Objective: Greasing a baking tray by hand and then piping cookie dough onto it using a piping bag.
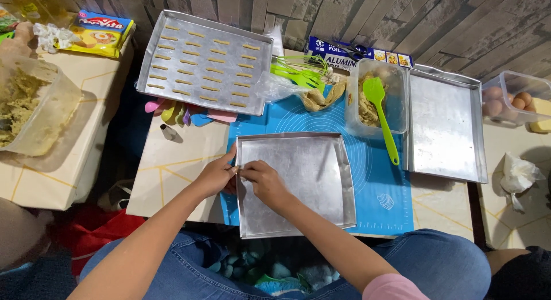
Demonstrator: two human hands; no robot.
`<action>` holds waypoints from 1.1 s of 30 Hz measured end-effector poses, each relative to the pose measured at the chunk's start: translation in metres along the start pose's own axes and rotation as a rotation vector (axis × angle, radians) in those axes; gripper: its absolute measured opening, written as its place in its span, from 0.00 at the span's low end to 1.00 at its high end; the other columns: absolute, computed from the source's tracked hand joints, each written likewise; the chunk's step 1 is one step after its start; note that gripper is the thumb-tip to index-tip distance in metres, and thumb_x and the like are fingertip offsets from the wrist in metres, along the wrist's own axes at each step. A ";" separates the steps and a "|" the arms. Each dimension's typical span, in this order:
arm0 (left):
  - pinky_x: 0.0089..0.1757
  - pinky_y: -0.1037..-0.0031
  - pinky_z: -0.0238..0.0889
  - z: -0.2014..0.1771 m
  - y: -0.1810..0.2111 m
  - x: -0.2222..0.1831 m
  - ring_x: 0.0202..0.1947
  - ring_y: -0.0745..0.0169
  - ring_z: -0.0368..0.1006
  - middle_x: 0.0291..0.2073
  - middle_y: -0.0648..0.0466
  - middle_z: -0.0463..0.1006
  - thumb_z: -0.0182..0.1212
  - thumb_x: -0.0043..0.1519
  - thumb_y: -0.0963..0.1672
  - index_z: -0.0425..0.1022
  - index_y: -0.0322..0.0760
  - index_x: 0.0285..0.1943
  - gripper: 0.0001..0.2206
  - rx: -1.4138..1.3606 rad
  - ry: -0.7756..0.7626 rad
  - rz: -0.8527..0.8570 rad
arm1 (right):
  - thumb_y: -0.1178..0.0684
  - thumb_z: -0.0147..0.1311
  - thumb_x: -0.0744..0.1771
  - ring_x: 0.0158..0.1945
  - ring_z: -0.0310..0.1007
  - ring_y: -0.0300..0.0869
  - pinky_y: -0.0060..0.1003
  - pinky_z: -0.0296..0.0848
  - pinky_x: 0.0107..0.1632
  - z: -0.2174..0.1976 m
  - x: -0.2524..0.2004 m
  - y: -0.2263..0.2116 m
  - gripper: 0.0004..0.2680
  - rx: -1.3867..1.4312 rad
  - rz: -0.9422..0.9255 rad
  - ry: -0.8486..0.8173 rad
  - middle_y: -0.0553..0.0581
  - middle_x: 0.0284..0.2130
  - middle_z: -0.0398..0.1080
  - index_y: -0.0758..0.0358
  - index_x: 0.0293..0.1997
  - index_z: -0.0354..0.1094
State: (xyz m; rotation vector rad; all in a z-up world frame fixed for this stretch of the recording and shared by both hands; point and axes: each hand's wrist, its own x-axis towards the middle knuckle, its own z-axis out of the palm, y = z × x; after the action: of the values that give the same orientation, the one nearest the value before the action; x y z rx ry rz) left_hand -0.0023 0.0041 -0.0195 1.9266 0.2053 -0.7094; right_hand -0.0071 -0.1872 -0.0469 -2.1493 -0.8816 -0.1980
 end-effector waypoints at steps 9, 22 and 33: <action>0.55 0.56 0.68 0.003 0.040 -0.039 0.58 0.40 0.74 0.53 0.41 0.79 0.46 0.69 0.44 0.46 0.57 0.82 0.30 0.075 0.018 -0.008 | 0.72 0.51 0.63 0.42 0.77 0.51 0.37 0.79 0.45 -0.035 -0.059 -0.040 0.10 0.101 -0.009 -0.300 0.61 0.37 0.75 0.67 0.36 0.78; 0.53 0.56 0.71 0.005 0.048 -0.043 0.56 0.37 0.75 0.51 0.36 0.80 0.42 0.70 0.48 0.48 0.55 0.81 0.27 0.135 0.049 -0.001 | 0.66 0.53 0.65 0.32 0.79 0.44 0.32 0.79 0.35 -0.039 -0.052 0.019 0.08 -0.060 0.319 0.121 0.57 0.30 0.76 0.62 0.36 0.80; 0.43 0.59 0.76 0.006 0.041 -0.033 0.41 0.41 0.82 0.55 0.31 0.77 0.39 0.71 0.45 0.42 0.49 0.83 0.28 0.173 0.071 0.044 | 0.70 0.52 0.62 0.36 0.80 0.53 0.43 0.78 0.40 -0.079 -0.062 0.015 0.12 0.114 0.393 -0.108 0.61 0.33 0.78 0.60 0.38 0.81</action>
State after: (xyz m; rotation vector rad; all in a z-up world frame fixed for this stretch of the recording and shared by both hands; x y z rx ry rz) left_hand -0.0128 -0.0148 0.0289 2.1163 0.1488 -0.6475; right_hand -0.0322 -0.2831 -0.0279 -2.1909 -0.4988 0.1641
